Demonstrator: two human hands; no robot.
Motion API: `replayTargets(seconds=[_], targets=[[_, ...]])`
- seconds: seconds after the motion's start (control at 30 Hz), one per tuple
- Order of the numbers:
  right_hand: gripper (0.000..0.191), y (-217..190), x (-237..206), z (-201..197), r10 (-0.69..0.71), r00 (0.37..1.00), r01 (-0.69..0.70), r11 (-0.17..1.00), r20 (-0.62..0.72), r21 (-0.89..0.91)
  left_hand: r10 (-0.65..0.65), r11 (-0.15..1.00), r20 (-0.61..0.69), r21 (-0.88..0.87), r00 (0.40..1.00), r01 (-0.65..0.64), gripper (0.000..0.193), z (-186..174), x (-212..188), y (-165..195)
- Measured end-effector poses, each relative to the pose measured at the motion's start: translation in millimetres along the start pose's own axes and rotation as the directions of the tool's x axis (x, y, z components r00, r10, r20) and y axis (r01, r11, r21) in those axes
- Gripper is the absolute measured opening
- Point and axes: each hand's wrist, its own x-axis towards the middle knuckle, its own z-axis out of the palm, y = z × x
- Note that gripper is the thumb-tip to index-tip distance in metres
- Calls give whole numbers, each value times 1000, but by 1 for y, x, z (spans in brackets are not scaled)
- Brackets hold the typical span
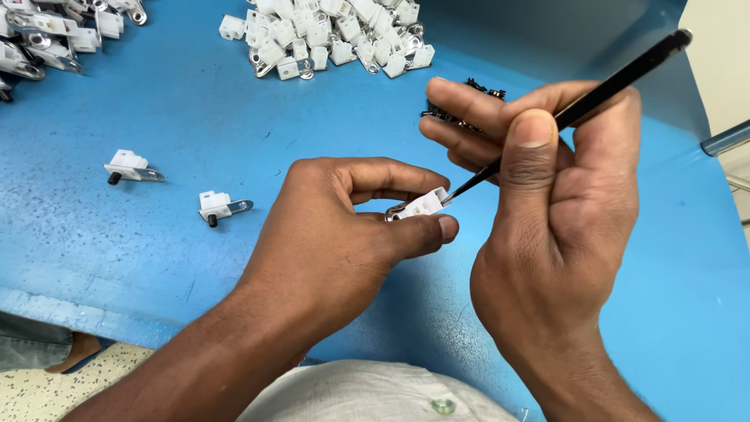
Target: The person assembles small white plastic switch components at a blue workbench. They pick black coil contacts from a pile, insert each into a white housing by hand and with tweezers, and set the finished units aside with the growing pile of completed parts.
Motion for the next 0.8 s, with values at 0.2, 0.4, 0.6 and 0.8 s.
replayTargets(seconds=[0.2, 0.4, 0.6, 0.8], targets=[[20, 3, -6, 5, 21, 1000, -21, 1000, -15, 8, -52, 993, 18, -101, 998, 54, 33, 4, 0, 1], [20, 4, -3, -1, -51, 999, 51, 998, -5, -35, -57, 997, 36, -49, 998, 59, 33, 6, 3, 5], [21, -3, 0, -6, -53, 998, 54, 997, 15, -47, -46, 998, 25, -44, 999, 47, 32, 4, -1, 7], [21, -7, -2, -5, -65, 998, 67, 991, 24, -117, 17, 996, 31, -83, 999, -15, 30, 2, -1, 5]])
